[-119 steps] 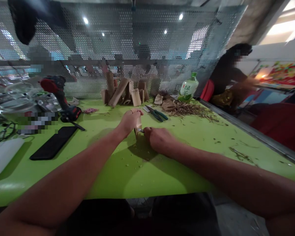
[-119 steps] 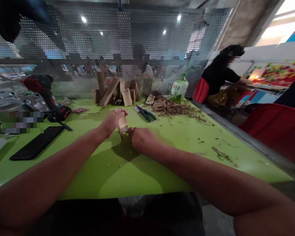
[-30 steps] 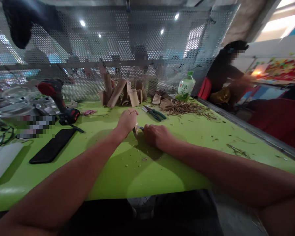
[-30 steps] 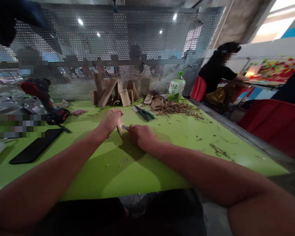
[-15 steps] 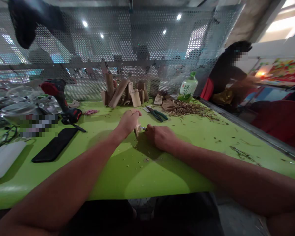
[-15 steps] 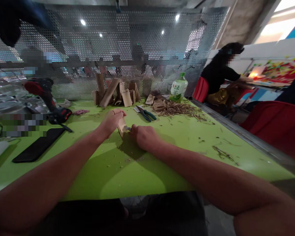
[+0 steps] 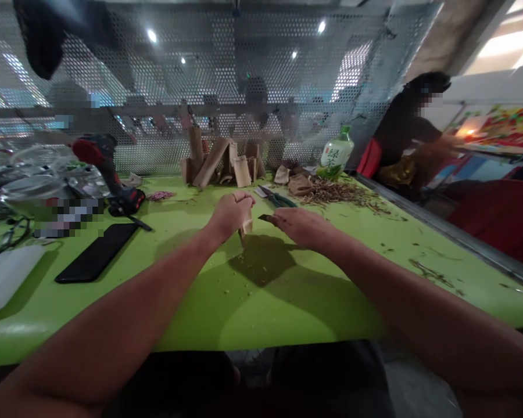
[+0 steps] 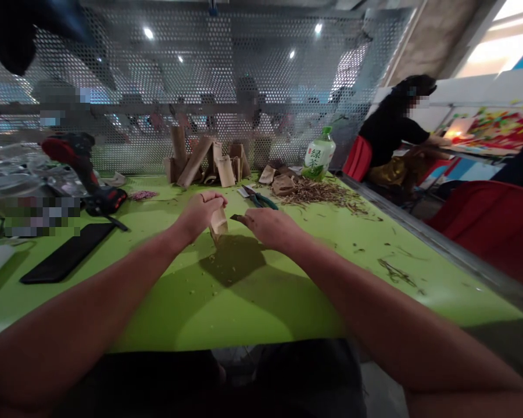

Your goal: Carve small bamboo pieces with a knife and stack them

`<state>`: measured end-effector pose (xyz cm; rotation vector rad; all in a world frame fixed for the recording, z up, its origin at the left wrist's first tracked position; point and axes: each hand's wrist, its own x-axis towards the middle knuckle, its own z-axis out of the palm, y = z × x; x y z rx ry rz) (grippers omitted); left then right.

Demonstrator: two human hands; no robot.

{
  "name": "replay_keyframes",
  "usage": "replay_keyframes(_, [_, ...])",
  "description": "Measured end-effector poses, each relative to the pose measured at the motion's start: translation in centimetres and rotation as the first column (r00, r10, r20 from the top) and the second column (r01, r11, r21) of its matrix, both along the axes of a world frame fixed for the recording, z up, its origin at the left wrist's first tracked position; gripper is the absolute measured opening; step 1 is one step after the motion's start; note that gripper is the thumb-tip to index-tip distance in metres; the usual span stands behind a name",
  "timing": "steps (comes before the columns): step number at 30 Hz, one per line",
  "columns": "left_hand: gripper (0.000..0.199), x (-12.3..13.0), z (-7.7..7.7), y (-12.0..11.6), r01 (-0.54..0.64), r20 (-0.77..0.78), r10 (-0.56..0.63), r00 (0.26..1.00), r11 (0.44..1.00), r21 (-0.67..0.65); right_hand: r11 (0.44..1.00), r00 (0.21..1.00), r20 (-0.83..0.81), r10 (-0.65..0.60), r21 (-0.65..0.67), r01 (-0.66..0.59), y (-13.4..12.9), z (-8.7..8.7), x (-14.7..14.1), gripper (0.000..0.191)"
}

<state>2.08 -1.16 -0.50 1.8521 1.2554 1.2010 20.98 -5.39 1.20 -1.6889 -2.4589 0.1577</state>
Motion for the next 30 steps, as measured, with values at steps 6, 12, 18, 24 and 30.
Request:
replay_keyframes(6, [0.023, -0.3, 0.0, 0.2, 0.028, 0.007, -0.028, 1.000, 0.997, 0.074, 0.999, 0.998, -0.029, -0.048, 0.012, 0.048, 1.0, -2.0, -1.4, 0.040])
replay_keyframes(12, [0.026, -0.5, 0.0, 0.1, 0.106, -0.046, -0.102, 0.994, 0.990, 0.093, 0.996, 0.995, -0.057, -0.077, 0.035, 0.079, 1.8, -2.8, -1.4, 0.047])
replay_keyframes(18, [0.024, -0.3, 0.5, -0.7, 0.149, -0.086, -0.138, 0.987, 0.978, 0.148, 0.997, 0.992, -0.099, -0.081, -0.004, 0.081, 1.2, -2.7, -1.7, 0.041])
replay_keyframes(24, [0.024, -0.4, 0.7, -1.1, 0.213, -0.141, -0.186, 0.972, 0.953, 0.214, 0.991, 0.982, -0.159, -0.101, -0.104, 0.085, 0.6, -2.5, -1.8, 0.041])
replay_keyframes(30, [0.022, -0.9, 0.9, -0.3, 0.298, -0.037, -0.300, 0.953, 0.953, -0.055, 0.994, 0.996, -0.014, -0.087, 0.063, 0.088, 1.1, -2.7, -2.1, 0.053])
